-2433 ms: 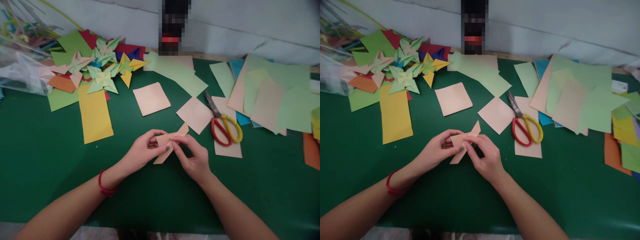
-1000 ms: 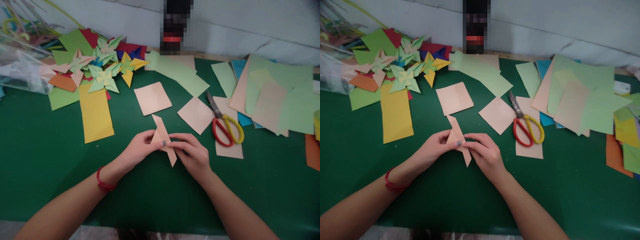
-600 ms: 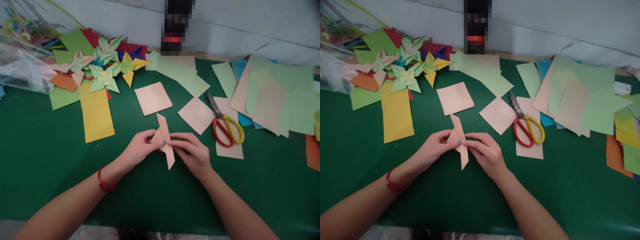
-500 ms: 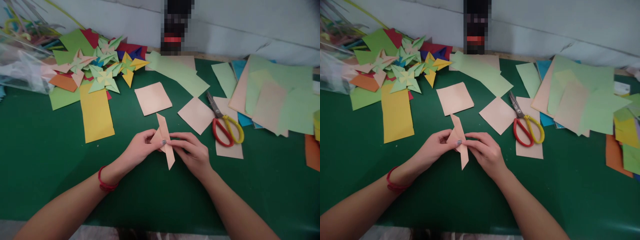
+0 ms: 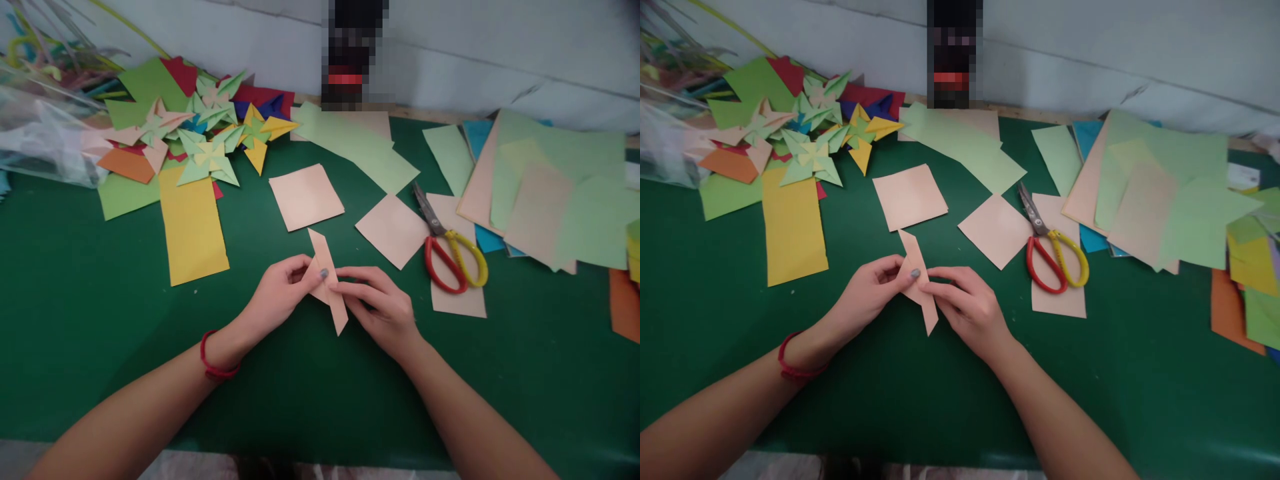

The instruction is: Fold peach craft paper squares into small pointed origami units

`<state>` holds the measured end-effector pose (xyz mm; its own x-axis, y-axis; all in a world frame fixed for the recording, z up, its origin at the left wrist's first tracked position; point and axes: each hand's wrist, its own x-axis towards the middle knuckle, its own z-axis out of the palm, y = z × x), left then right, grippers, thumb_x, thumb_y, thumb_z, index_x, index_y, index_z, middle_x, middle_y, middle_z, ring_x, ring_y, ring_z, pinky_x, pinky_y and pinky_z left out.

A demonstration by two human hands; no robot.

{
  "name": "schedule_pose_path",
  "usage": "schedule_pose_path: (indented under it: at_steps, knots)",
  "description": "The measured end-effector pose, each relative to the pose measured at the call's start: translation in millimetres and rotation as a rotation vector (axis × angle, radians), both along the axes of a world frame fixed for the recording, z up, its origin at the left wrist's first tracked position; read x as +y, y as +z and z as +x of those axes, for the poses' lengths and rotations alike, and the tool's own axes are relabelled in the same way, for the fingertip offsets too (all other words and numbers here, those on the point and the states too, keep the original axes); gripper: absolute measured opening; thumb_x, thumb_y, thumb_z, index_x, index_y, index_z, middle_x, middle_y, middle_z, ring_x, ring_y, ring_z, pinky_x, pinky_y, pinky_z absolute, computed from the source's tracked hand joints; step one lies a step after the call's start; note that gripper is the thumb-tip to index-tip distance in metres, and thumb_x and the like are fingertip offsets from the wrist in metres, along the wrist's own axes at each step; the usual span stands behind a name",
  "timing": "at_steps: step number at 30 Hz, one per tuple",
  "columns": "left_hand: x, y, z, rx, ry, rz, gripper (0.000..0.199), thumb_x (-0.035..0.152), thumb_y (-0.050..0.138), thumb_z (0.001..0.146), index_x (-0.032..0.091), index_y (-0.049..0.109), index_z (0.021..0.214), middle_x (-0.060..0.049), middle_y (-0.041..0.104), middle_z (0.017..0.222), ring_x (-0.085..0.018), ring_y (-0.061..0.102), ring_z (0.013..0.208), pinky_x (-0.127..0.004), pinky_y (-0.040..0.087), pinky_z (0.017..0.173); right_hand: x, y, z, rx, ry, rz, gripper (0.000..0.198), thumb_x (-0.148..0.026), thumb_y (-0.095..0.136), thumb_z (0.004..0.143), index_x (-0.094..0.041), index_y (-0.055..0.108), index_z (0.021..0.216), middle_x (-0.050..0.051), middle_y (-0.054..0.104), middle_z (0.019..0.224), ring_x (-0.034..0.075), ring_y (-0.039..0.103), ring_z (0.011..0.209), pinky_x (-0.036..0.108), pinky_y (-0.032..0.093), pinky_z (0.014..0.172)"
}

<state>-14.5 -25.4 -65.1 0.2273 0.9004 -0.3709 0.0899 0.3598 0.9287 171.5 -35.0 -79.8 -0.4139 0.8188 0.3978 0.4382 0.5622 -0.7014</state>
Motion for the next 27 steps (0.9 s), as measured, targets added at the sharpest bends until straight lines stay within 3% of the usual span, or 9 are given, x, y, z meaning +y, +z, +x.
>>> schedule_pose_path:
  at_steps: [7, 13, 18, 27]
  knots:
    - [1.2, -1.5, -1.2, 0.028, 0.002, 0.022, 0.020, 0.036, 0.059, 0.079, 0.016, 0.061, 0.081, 0.001, 0.057, 0.076, -0.011, 0.052, 0.068, -0.020, 0.041, 0.060, 1.3, 0.6, 1.6, -0.014, 0.026, 0.003, 0.028, -0.009, 0.060, 0.079, -0.025, 0.066, 0.101, 0.006, 0.064, 0.105, 0.017, 0.059, 0.095, 0.033, 0.052, 0.079]
    - [-0.6, -2.9, -0.8, 0.078, -0.062, 0.048, 0.014, 0.031, 0.060, 0.078, 0.016, 0.060, 0.077, 0.002, 0.059, 0.073, -0.011, 0.053, 0.067, -0.020, 0.041, 0.060, 0.8, 1.4, -1.2, 0.037, -0.023, -0.059, 0.019, -0.012, 0.060, 0.079, -0.024, 0.068, 0.091, 0.004, 0.066, 0.090, 0.016, 0.061, 0.084, 0.031, 0.053, 0.073]
    - [-1.2, -2.5, 1.0, 0.047, -0.016, 0.027, 0.016, 0.032, 0.060, 0.078, 0.016, 0.059, 0.076, 0.002, 0.056, 0.069, -0.010, 0.051, 0.065, -0.021, 0.039, 0.060, 1.1, 2.4, -2.3, 0.085, -0.062, -0.123, 0.015, -0.013, 0.061, 0.079, -0.023, 0.068, 0.087, 0.003, 0.067, 0.089, 0.015, 0.062, 0.083, 0.029, 0.052, 0.074]
    - [2.8, 0.3, -0.7, 0.040, 0.047, 0.033, 0.021, 0.035, 0.063, 0.075, 0.016, 0.057, 0.070, 0.002, 0.053, 0.067, -0.010, 0.049, 0.062, -0.021, 0.038, 0.057, 4.1, -1.2, -1.8, 0.100, -0.040, -0.118, 0.018, -0.011, 0.059, 0.080, -0.024, 0.068, 0.088, 0.003, 0.067, 0.088, 0.015, 0.062, 0.082, 0.030, 0.053, 0.071]
